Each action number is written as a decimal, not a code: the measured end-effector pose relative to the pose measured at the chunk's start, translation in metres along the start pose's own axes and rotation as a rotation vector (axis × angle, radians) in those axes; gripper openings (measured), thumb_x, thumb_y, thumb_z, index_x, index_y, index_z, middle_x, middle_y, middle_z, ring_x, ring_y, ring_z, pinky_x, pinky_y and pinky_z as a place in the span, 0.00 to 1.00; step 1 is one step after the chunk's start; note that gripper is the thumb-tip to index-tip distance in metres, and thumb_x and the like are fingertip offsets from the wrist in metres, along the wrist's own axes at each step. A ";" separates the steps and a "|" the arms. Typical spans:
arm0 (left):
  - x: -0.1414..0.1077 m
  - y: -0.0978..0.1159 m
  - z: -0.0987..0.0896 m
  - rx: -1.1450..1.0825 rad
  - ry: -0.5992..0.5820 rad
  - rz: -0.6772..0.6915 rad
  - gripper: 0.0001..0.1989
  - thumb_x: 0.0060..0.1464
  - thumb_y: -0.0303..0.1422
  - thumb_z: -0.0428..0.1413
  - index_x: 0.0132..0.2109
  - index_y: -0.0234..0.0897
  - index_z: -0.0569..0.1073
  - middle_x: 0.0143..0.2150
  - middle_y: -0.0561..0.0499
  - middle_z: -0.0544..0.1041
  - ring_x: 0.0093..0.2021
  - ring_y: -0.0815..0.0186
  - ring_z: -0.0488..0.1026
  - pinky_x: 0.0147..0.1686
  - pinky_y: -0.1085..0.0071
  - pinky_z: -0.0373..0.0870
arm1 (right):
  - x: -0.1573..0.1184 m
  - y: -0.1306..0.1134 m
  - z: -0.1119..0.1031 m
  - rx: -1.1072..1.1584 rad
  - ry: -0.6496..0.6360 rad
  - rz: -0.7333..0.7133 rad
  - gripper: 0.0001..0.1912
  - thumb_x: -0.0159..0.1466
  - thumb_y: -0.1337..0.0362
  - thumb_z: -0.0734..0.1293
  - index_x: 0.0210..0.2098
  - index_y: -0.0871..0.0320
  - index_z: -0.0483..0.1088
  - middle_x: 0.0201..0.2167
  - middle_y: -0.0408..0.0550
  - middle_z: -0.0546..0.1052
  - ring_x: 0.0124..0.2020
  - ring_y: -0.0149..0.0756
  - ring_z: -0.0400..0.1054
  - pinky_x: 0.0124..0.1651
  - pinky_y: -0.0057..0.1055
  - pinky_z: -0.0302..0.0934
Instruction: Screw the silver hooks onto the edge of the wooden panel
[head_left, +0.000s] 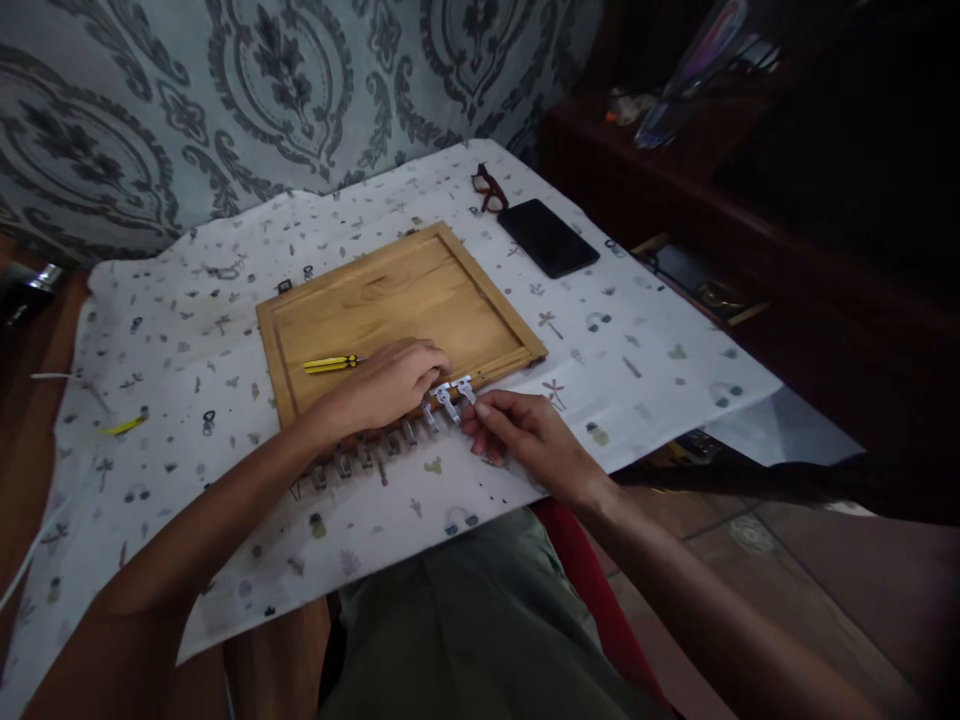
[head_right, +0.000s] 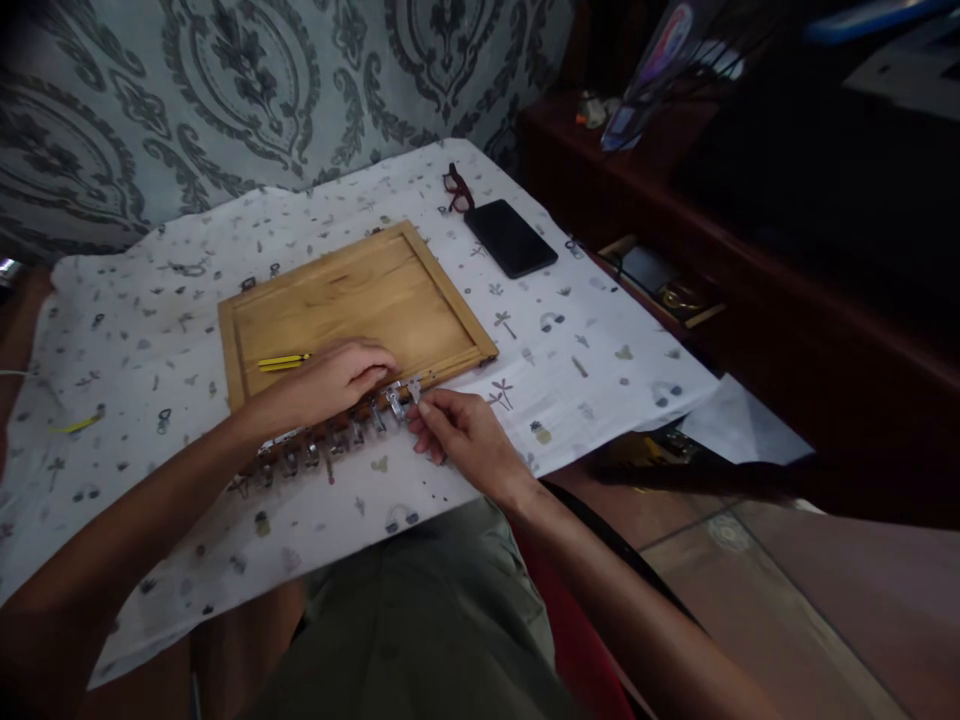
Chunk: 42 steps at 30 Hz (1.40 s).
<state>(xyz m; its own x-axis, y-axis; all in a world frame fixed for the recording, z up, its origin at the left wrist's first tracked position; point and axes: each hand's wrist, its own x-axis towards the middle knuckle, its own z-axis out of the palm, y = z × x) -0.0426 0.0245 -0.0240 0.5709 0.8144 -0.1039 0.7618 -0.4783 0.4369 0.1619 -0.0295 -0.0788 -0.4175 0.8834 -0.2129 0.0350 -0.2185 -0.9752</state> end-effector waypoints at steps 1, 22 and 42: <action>0.000 0.000 0.000 -0.010 -0.015 -0.008 0.13 0.62 0.24 0.49 0.41 0.35 0.79 0.43 0.46 0.81 0.44 0.61 0.76 0.48 0.63 0.71 | 0.000 0.000 0.000 -0.002 -0.005 0.003 0.21 0.65 0.46 0.67 0.36 0.61 0.74 0.26 0.46 0.76 0.21 0.26 0.65 0.24 0.27 0.61; -0.004 -0.001 0.000 -0.026 -0.002 0.024 0.15 0.61 0.23 0.48 0.38 0.37 0.80 0.42 0.47 0.81 0.44 0.61 0.76 0.48 0.62 0.72 | 0.004 0.000 0.000 -0.018 -0.020 0.010 0.19 0.65 0.47 0.67 0.34 0.59 0.72 0.25 0.44 0.75 0.18 0.24 0.64 0.20 0.25 0.60; -0.009 0.000 0.002 -0.031 -0.008 0.031 0.14 0.62 0.24 0.48 0.38 0.36 0.79 0.41 0.46 0.79 0.44 0.61 0.75 0.49 0.62 0.70 | 0.004 -0.003 0.000 -0.012 -0.030 -0.003 0.19 0.64 0.47 0.67 0.33 0.58 0.72 0.26 0.44 0.74 0.20 0.25 0.65 0.19 0.25 0.60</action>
<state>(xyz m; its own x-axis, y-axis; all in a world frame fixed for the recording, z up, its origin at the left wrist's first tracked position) -0.0474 0.0161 -0.0251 0.5966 0.7967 -0.0968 0.7340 -0.4929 0.4672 0.1606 -0.0253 -0.0768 -0.4442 0.8715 -0.2078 0.0446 -0.2101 -0.9767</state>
